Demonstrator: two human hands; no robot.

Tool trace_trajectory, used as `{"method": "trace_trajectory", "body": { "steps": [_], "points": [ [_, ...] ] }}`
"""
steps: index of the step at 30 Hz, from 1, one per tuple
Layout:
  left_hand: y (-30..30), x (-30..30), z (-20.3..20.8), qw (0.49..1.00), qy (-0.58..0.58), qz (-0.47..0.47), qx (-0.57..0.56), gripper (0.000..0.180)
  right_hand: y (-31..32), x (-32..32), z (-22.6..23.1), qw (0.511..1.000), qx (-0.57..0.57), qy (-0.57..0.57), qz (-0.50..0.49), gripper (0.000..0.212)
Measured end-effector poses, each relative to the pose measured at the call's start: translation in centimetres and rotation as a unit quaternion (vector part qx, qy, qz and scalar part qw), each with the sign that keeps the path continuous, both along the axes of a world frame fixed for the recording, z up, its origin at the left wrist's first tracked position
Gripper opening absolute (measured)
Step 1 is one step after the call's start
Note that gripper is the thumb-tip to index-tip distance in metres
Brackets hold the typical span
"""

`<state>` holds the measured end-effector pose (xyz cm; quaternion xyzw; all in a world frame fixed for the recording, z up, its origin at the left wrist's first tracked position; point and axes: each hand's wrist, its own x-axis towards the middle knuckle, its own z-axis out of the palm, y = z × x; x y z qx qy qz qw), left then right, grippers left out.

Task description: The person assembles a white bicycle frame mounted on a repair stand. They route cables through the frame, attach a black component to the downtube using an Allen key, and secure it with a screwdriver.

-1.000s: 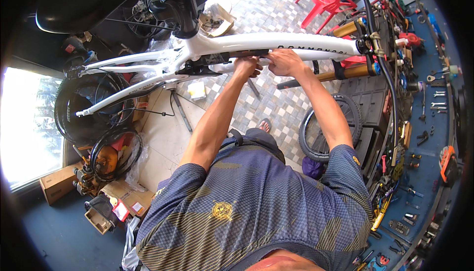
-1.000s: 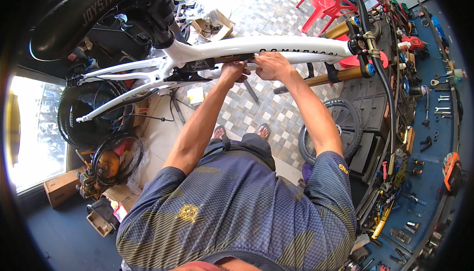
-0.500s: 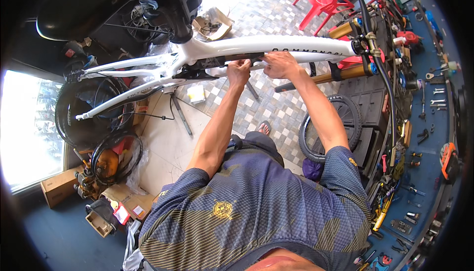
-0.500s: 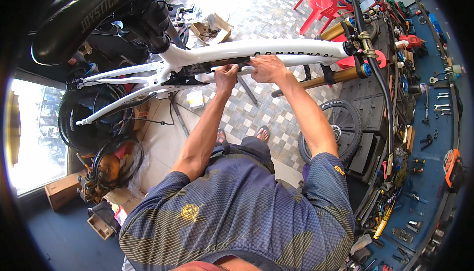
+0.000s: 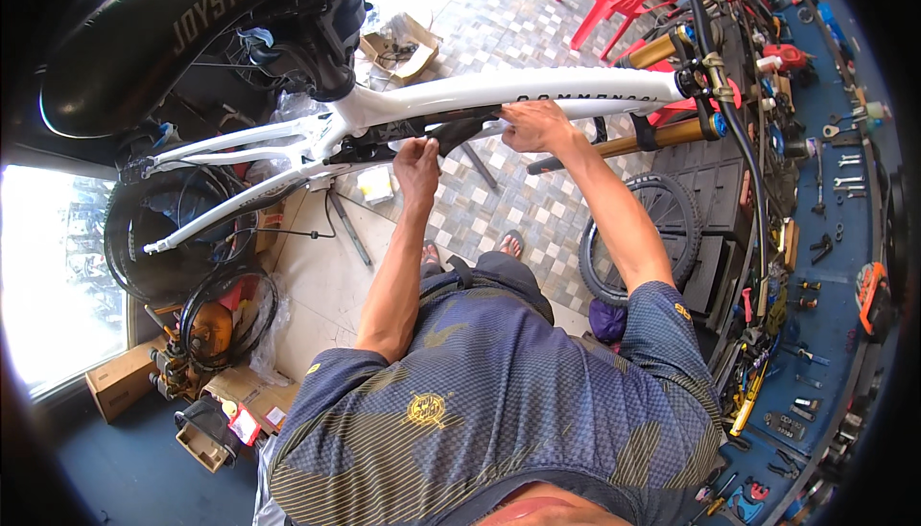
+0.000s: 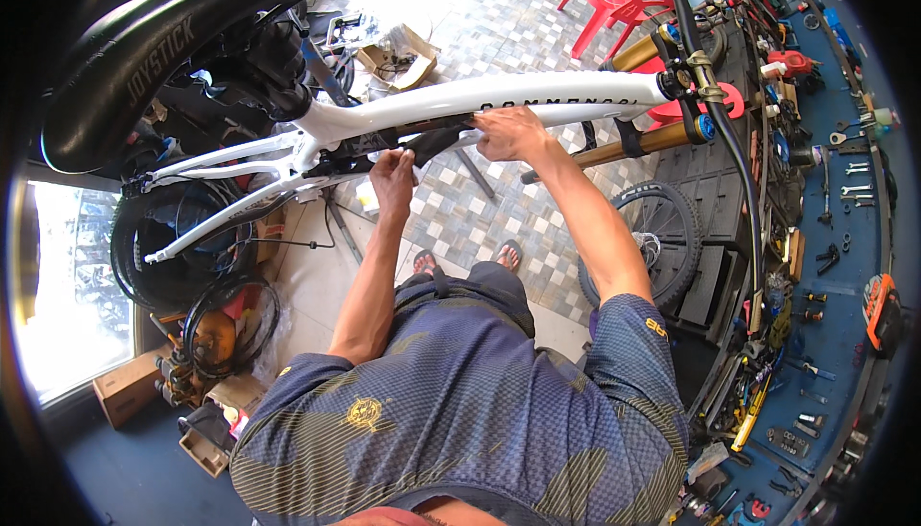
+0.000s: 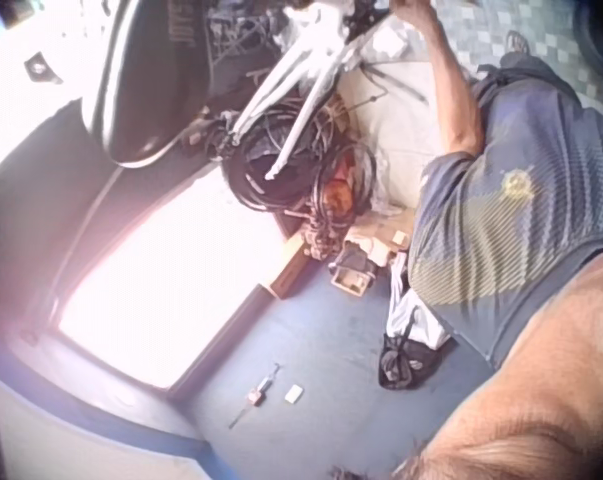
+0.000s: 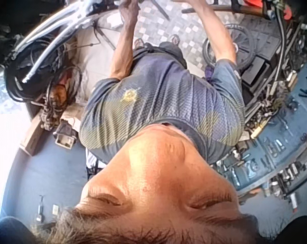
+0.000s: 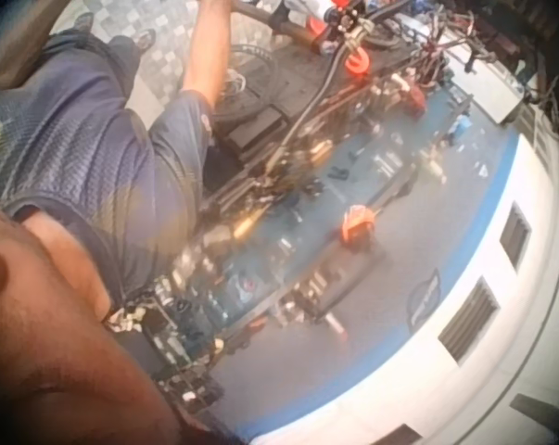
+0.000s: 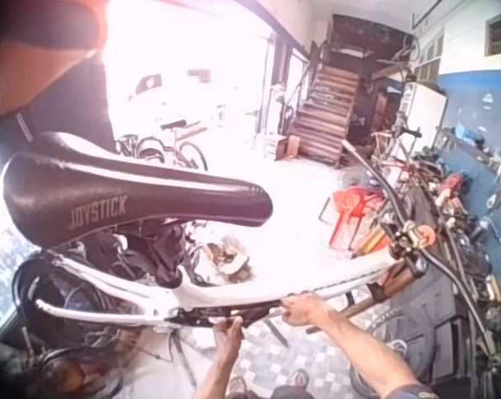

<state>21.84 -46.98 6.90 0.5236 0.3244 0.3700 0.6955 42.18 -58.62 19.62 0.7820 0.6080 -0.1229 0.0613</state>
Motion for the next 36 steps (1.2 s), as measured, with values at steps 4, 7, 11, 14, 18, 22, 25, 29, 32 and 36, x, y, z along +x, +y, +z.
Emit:
{"method": "trace_trajectory", "body": {
  "steps": [4, 7, 11, 14, 18, 22, 25, 29, 32, 36],
  "points": [
    [1.1, -5.6, -0.4, 0.995, 0.034, 0.089, -0.033, 0.018, 0.1, 0.2, -0.2, 1.000, -0.002, -0.008, -0.004, 0.040],
    [2.8, -13.6, -0.1, 0.989, 0.120, 0.083, -0.011, 0.020, 0.2, -0.4, 0.6, 1.000, -0.016, -0.012, 0.001, 0.040],
    [1.8, -17.4, 0.8, 0.995, 0.094, 0.027, 0.028, 0.020, -0.2, -0.6, 0.3, 0.998, 0.019, -0.038, 0.038, 0.040],
    [0.4, -18.5, 1.4, 0.997, 0.068, 0.002, 0.029, 0.014, -0.2, -1.0, 0.7, 0.998, 0.028, -0.043, 0.032, 0.042],
    [-0.5, -19.2, 1.4, 0.999, 0.017, -0.039, 0.010, 0.020, -0.3, -0.7, 0.0, 0.996, 0.052, -0.055, 0.046, 0.039],
    [-1.0, -19.0, 1.5, 0.998, 0.016, -0.065, 0.000, 0.021, -0.4, -1.5, 0.2, 0.993, 0.049, -0.097, 0.033, 0.041],
    [-1.0, -18.5, 1.1, 0.995, 0.071, -0.068, 0.013, 0.022, -0.4, -2.1, 1.1, 0.995, 0.036, -0.092, 0.020, 0.045],
    [0.3, -18.1, -0.6, 0.951, 0.242, -0.065, 0.182, 0.019, 0.3, -1.8, 1.2, 0.996, -0.033, -0.083, 0.006, 0.050],
    [0.8, -17.7, -2.0, 0.926, 0.268, -0.084, 0.252, 0.013, 0.0, -1.5, 0.9, 0.996, -0.029, -0.089, 0.006, 0.051],
    [1.3, -15.9, -2.8, 0.939, 0.238, -0.127, 0.215, 0.011, -0.3, -1.4, 0.2, 0.996, 0.003, -0.089, 0.009, 0.052]
  ]
}}
